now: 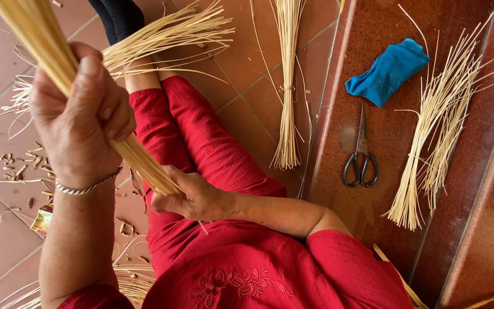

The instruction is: The person sits on a tiled floor and repeatedly gathers, aligns, and ties bundles of dried straw or reed. They use a thin strip of material to wrap and secure each bundle, then place the finished bundle aside. Scissors and a blue cloth are visible nearby but not used.

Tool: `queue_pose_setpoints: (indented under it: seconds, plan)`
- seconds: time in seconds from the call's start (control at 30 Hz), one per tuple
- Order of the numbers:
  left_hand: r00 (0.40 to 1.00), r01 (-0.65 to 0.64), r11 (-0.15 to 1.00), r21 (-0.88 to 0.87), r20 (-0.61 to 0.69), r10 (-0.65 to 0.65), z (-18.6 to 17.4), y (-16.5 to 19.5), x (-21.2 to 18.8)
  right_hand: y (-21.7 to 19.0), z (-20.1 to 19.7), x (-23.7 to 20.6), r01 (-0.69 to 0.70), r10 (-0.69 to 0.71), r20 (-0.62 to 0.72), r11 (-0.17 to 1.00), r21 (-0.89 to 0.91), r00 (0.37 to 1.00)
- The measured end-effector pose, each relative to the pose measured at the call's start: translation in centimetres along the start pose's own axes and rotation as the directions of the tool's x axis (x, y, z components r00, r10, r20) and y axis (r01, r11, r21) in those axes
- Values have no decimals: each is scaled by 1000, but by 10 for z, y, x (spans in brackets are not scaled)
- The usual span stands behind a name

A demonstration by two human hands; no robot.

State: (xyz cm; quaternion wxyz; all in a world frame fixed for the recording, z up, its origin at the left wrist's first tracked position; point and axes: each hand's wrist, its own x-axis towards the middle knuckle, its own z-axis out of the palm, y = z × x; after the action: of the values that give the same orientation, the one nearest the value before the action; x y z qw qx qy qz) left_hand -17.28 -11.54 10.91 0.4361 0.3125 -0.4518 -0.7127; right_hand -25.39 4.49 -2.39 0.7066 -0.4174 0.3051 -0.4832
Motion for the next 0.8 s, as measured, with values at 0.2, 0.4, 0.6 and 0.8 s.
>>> queue_pose_setpoints:
  seconds: [0.2,0.4,0.6,0.8]
  plan:
    - [992,-127,985,117,26,125,-9,53,-39,2,-6,13,325,-322,67,887,-328,945]
    - [984,-177,971,162,4,179,-28,72,-43,-31,-49,28,109,-254,-86,661,-742,963]
    - [958,-287,957,42,21,286,-18,32,-25,-64,-86,21,239,-354,62,481,-844,933]
    - [862,-502,865,-13,74,501,28,2,11,-98,-110,0,136,-178,-84,922,-363,981]
